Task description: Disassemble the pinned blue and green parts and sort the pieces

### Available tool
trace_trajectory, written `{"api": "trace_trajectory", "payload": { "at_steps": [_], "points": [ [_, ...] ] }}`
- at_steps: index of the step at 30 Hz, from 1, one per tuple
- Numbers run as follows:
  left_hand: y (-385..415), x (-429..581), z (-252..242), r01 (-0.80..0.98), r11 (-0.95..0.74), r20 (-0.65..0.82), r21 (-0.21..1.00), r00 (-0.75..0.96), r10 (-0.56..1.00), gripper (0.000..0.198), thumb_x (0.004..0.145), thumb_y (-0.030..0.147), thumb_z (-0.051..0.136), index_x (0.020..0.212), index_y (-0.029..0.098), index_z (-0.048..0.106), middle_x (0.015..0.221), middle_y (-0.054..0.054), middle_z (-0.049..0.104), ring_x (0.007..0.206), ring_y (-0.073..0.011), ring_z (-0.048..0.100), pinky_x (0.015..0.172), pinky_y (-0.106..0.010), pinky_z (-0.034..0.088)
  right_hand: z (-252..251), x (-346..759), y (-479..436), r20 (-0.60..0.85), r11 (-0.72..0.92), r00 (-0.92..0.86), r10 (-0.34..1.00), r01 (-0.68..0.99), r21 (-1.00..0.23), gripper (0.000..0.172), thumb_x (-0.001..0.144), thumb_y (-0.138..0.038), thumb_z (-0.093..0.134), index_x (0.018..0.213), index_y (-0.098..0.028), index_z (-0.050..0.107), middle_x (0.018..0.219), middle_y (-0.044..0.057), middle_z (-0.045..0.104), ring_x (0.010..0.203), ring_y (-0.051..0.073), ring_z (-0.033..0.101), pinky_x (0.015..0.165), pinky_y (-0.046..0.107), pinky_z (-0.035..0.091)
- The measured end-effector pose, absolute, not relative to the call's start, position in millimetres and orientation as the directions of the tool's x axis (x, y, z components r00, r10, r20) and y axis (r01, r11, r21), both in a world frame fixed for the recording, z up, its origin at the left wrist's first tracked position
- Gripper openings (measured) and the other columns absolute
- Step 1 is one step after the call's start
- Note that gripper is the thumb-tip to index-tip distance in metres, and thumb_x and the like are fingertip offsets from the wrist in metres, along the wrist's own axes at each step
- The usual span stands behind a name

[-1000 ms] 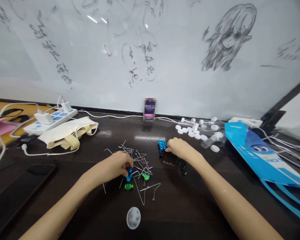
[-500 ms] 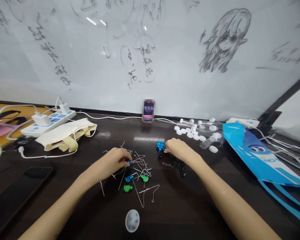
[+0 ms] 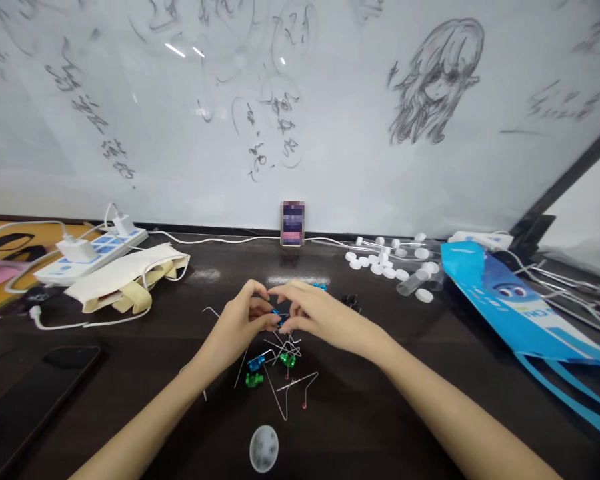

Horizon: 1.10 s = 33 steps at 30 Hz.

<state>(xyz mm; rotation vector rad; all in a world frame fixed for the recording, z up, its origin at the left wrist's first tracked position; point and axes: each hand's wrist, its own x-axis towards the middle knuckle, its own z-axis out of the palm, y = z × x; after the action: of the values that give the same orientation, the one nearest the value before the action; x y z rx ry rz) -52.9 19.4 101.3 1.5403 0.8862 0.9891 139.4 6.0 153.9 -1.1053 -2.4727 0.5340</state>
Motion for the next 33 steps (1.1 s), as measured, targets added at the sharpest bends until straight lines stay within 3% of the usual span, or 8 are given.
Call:
{"api": "trace_trajectory", "payload": {
  "at_steps": [2, 7, 10, 13, 19, 33],
  "points": [
    [20.7, -42.7, 102.1, -0.040, -0.129, 0.135, 0.991, 0.351, 0.926, 0.034, 0.075, 0.020, 0.066, 0.091, 0.023, 0.036, 0.067, 0.005, 0.066, 0.064, -0.0141, 0.066, 0.064, -0.026, 0.052, 153.8, 134.7, 1.6, 0.217, 0.640, -0.619, 0.755, 0.620, -0.454, 0.028, 0.093, -0.023, 0.051, 0.121, -0.022, 0.051, 0.106, 0.005, 0.057, 0.083, 0.013, 0.057, 0.076, 0.027, 0.045],
    [34.8, -9.0, 113.3, -0.118, -0.025, 0.058, 0.993, 0.287, 0.956, 0.035, 0.076, 0.023, 0.069, 0.090, 0.020, 0.037, 0.064, 0.002, 0.066, 0.060, -0.0152, 0.067, 0.065, -0.029, 0.053, 156.6, 154.8, 15.2, 0.218, 0.621, -0.582, 0.784, 0.743, -0.248, 0.011, 0.092, -0.018, 0.049, 0.098, -0.017, 0.058, 0.096, 0.005, 0.059, 0.083, 0.014, 0.056, 0.073, 0.026, 0.041],
    [50.2, 11.5, 113.5, -0.108, 0.029, 0.004, 0.994, 0.298, 0.954, 0.022, 0.080, 0.019, 0.063, 0.089, 0.019, 0.043, 0.070, 0.000, 0.065, 0.068, -0.0146, 0.065, 0.072, -0.030, 0.051, 157.2, 178.1, 30.8, 0.101, 0.502, -0.494, 0.863, 0.861, -0.081, 0.009, 0.090, -0.017, 0.051, 0.092, -0.016, 0.060, 0.093, 0.006, 0.061, 0.084, 0.016, 0.058, 0.072, 0.026, 0.040],
    [63.8, 28.2, 102.0, -0.053, 0.073, -0.060, 0.996, 0.218, 0.974, 0.019, 0.075, 0.005, 0.061, 0.085, 0.017, 0.050, 0.079, -0.001, 0.061, 0.076, -0.0113, 0.060, 0.074, -0.024, 0.045, 152.7, 196.6, 41.6, -0.030, 0.409, -0.408, 0.913, 0.912, 0.043, 0.012, 0.085, -0.011, 0.052, 0.083, -0.014, 0.063, 0.083, 0.007, 0.064, 0.078, 0.018, 0.061, 0.067, 0.026, 0.039],
    [69.3, 50.6, 76.1, -0.033, 0.155, -0.141, 0.987, 0.256, 0.956, 0.009, 0.078, 0.009, 0.052, 0.082, 0.016, 0.052, 0.064, 0.003, 0.049, 0.058, -0.0096, 0.046, 0.060, -0.021, 0.037, 136.2, 196.7, 42.9, -0.106, 0.356, -0.344, 0.933, 0.926, 0.127, 0.014, 0.079, -0.005, 0.054, 0.082, -0.010, 0.066, 0.087, 0.015, 0.067, 0.080, 0.024, 0.065, 0.062, 0.027, 0.038],
    [73.3, 25.2, 86.3, -0.013, 0.102, -0.092, 0.995, 0.313, 0.945, 0.026, 0.077, 0.003, 0.048, 0.100, 0.016, 0.050, 0.096, -0.008, 0.061, 0.090, -0.0144, 0.059, 0.084, -0.028, 0.043, 126.9, 169.4, 28.0, -0.063, 0.315, -0.309, 0.949, 0.927, 0.204, 0.028, 0.085, 0.003, 0.037, 0.101, -0.005, 0.059, 0.098, 0.018, 0.063, 0.090, 0.025, 0.062, 0.073, 0.030, 0.042]
  ]
}}
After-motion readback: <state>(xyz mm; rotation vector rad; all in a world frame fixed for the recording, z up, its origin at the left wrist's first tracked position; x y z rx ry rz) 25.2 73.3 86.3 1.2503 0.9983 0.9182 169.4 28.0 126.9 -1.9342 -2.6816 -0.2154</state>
